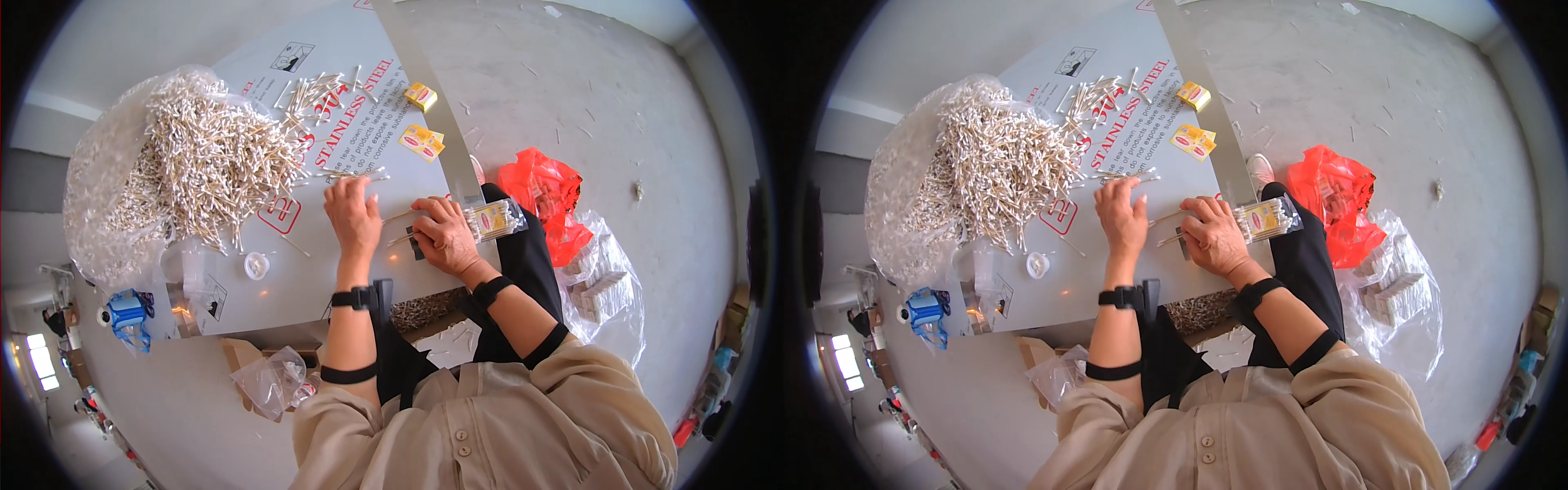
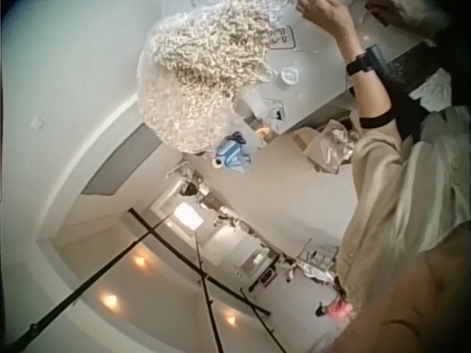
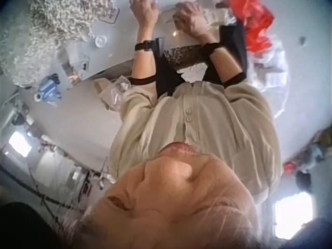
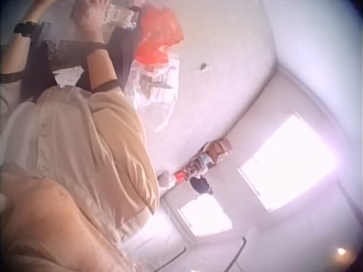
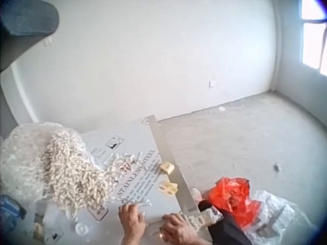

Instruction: The recorder is manually picking up cotton swabs, aligning them, and placing them into small plastic packaging sleeves.

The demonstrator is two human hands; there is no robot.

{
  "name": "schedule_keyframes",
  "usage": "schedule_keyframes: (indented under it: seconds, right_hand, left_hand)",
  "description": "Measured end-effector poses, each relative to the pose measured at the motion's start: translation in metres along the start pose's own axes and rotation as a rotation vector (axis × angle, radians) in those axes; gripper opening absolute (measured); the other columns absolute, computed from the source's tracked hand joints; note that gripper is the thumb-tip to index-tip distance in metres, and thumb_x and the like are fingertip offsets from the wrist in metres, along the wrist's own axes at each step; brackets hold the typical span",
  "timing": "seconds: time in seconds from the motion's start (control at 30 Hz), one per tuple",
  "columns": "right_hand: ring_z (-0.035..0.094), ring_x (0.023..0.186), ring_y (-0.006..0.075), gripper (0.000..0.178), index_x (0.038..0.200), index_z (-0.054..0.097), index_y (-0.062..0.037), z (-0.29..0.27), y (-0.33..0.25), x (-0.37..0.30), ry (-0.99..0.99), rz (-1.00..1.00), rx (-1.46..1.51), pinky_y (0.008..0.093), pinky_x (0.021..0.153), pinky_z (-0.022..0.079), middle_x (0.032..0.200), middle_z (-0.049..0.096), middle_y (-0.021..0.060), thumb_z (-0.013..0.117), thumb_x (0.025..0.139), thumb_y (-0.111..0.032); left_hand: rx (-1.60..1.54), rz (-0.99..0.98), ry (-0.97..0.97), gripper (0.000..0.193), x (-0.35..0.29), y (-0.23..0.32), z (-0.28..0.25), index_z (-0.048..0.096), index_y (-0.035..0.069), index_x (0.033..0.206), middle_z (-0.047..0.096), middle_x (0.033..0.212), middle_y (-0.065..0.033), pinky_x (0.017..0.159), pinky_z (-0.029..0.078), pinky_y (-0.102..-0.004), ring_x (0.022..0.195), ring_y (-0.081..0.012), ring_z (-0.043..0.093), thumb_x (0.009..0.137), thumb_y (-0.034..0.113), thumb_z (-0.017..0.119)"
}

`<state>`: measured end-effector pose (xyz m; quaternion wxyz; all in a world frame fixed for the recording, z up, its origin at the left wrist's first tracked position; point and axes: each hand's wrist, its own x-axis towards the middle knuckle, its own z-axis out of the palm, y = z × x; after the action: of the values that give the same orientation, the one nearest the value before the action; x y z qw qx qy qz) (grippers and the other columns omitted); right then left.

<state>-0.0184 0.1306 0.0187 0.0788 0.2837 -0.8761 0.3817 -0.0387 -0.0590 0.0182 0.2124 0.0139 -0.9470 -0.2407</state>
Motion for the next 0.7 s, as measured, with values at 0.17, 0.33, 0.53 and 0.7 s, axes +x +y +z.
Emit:
schedule_keyframes:
  seconds: [0.17, 0.33, 0.53, 0.7]
  right_hand:
    - [0.053, 0.109, 0.0288, 0.006, 0.078, 0.058, -0.0086, 0.0, 0.0, 0.002, 0.015, -0.01, -0.003, 0.0437, 0.093, 0.04, 0.115, 0.058, 0.0075, 0.063, 0.075, -0.008]
    - [0.054, 0.107, 0.0289, 0.006, 0.078, 0.058, -0.0087, -0.001, -0.002, 0.003, 0.029, -0.016, -0.012, 0.0432, 0.092, 0.041, 0.113, 0.059, 0.0072, 0.063, 0.074, -0.008]
    - [0.054, 0.107, 0.0285, 0.007, 0.077, 0.058, -0.0092, 0.0, -0.001, 0.002, 0.035, -0.013, -0.019, 0.0431, 0.092, 0.041, 0.112, 0.059, 0.0066, 0.063, 0.073, -0.008]
    - [0.054, 0.108, 0.0282, 0.008, 0.077, 0.058, -0.009, 0.0, -0.001, 0.001, 0.035, -0.011, -0.001, 0.0431, 0.093, 0.04, 0.112, 0.059, 0.0065, 0.064, 0.073, -0.007]
  left_hand:
    - [0.064, 0.035, -0.041, 0.032, 0.033, -0.006, 0.001, 0.065, 0.012, 0.095, 0.053, 0.101, -0.0066, 0.088, 0.039, -0.0445, 0.104, -0.028, 0.047, 0.067, 0.006, 0.078]
    - [0.11, 0.159, -0.183, 0.014, 0.037, 0.001, 0.001, 0.063, 0.009, 0.076, 0.054, 0.094, -0.0045, 0.086, 0.038, -0.0423, 0.099, -0.0269, 0.047, 0.069, 0.009, 0.075]
    - [0.087, 0.159, -0.327, 0.014, 0.006, 0.019, 0.002, 0.066, 0.008, 0.081, 0.056, 0.097, -0.0054, 0.087, 0.039, -0.0422, 0.101, -0.0282, 0.048, 0.069, 0.006, 0.072]
    - [-0.014, 0.117, -0.232, 0.02, 0.021, 0.002, -0.002, 0.064, 0.01, 0.084, 0.055, 0.099, -0.0029, 0.086, 0.04, -0.0431, 0.103, -0.0278, 0.048, 0.068, 0.005, 0.075]
